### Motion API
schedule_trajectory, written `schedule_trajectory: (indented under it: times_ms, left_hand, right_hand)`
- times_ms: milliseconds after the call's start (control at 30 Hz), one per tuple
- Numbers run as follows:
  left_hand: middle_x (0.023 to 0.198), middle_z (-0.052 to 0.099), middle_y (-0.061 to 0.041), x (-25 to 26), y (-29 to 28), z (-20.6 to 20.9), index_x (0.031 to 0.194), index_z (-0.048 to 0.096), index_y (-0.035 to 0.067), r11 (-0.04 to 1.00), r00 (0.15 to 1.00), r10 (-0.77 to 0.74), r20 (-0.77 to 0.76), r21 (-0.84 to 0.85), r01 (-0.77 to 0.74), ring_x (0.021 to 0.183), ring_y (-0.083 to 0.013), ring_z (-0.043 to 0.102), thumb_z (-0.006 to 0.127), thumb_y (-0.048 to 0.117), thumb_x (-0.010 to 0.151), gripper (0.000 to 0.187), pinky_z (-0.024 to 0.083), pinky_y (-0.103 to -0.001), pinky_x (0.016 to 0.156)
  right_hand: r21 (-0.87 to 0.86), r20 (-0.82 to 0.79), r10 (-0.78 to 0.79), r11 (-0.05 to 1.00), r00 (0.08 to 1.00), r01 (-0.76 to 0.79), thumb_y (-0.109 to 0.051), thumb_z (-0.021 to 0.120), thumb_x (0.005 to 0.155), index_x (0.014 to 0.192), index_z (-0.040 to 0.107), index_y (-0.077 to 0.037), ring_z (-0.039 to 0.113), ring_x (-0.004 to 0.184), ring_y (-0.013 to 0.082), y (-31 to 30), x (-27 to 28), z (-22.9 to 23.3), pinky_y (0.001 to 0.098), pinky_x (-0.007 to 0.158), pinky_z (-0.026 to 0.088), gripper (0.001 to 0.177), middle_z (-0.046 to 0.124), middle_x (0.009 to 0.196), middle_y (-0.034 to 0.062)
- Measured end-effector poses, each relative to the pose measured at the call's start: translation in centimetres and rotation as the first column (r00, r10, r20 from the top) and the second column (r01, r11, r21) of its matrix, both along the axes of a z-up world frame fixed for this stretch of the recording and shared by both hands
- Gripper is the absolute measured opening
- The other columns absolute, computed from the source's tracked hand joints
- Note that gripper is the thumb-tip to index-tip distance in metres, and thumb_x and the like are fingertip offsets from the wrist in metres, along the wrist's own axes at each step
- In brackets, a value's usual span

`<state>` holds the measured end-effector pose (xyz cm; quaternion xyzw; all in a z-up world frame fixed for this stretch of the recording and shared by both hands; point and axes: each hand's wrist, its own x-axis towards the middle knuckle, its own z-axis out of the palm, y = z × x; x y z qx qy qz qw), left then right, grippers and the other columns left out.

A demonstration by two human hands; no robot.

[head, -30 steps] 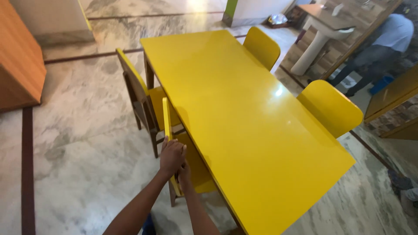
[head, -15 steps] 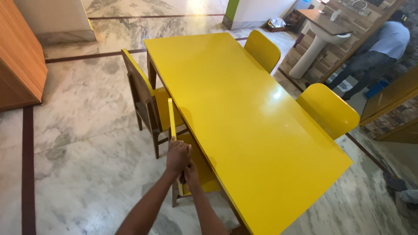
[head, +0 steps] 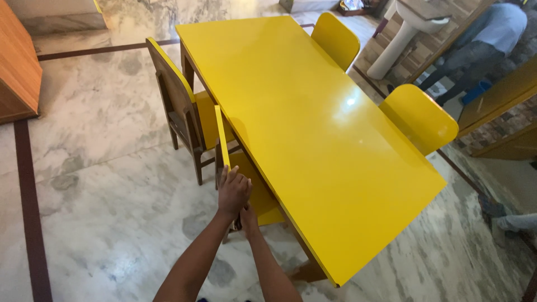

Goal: Cleaning a yellow wooden chair with a cloth.

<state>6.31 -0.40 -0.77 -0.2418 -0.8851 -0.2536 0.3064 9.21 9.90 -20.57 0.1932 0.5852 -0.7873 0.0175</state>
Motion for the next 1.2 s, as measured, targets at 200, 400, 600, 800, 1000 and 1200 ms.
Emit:
schedule_trajectory:
  times_ms: [200,400,600,800,1000,1200]
  left_hand:
    - [0.094,0.068,-0.010,0.6,0.6,-0.6,0.089,0.068,0.005,0.989,1.000,0.006,0.003,0.148,-0.007,0.128,-0.0303,0.058,0.063,0.018,0.100,0.019,0.030,-0.052,0.126]
    - [0.092,0.067,-0.011,0.6,1.3,-0.5,0.086,0.067,0.003,0.990,0.994,0.074,-0.077,0.129,-0.064,0.127,-0.0309,0.060,0.064,0.016,0.096,0.017,0.034,-0.051,0.123]
    - [0.092,0.068,-0.009,0.7,1.8,-0.4,0.086,0.067,0.003,0.977,0.991,0.099,-0.094,0.196,-0.079,0.127,-0.0305,0.060,0.066,0.012,0.094,0.012,0.039,-0.051,0.121]
    - [0.116,0.069,-0.012,1.1,1.9,-2.5,0.101,0.070,0.001,0.947,0.992,0.079,-0.103,0.319,-0.042,0.136,-0.0348,0.053,0.065,0.010,0.095,0.012,0.040,-0.051,0.122]
    - [0.163,0.039,-0.020,1.5,3.1,-12.6,0.143,0.058,0.005,0.858,0.983,0.123,-0.134,0.512,-0.037,0.157,-0.0395,0.035,0.054,0.001,0.106,0.037,0.038,-0.050,0.127]
    - [0.172,0.016,-0.024,0.7,3.7,-23.4,0.166,0.014,0.010,0.885,0.940,0.111,-0.322,0.463,0.054,0.162,-0.0444,0.024,0.049,-0.002,0.111,0.066,0.035,-0.053,0.133]
  right_hand:
    - [-0.238,-0.135,0.068,0.966,0.988,-0.099,-0.030,0.052,0.104,0.133,0.057,-0.008,0.064,0.106,0.0146,0.7,-1.3,8.0,0.0312,0.087,0.056,0.037,0.065,0.120,0.0050]
    - [-0.247,-0.326,0.122,0.946,0.938,-0.209,-0.031,0.049,0.107,0.138,0.059,-0.008,0.064,0.109,0.0100,0.6,-0.8,4.4,0.0261,0.090,0.055,0.041,0.066,0.123,0.0018]
    - [-0.297,-0.282,0.175,0.919,0.943,-0.259,-0.015,0.056,0.107,0.139,0.056,-0.009,0.061,0.109,0.0138,0.5,-1.6,1.8,0.0307,0.088,0.053,0.032,0.064,0.125,0.0029]
    - [0.187,-0.319,0.228,0.967,0.920,-0.174,-0.023,0.050,0.109,0.143,0.052,-0.012,0.063,0.111,0.0127,0.9,-4.1,-2.6,0.0266,0.091,0.053,0.036,0.066,0.126,0.0038]
    - [0.167,-0.435,0.201,0.976,0.878,-0.140,-0.025,0.056,0.109,0.134,0.059,-0.005,0.069,0.106,0.0137,2.5,-8.4,-13.7,0.0272,0.088,0.056,0.032,0.070,0.121,0.0085]
    - [0.344,-0.210,0.352,0.900,0.912,-0.268,-0.027,0.058,0.118,0.107,0.063,0.010,0.060,0.062,0.0182,5.0,-6.6,-28.6,0.0298,0.050,0.045,0.039,0.065,0.086,0.0173]
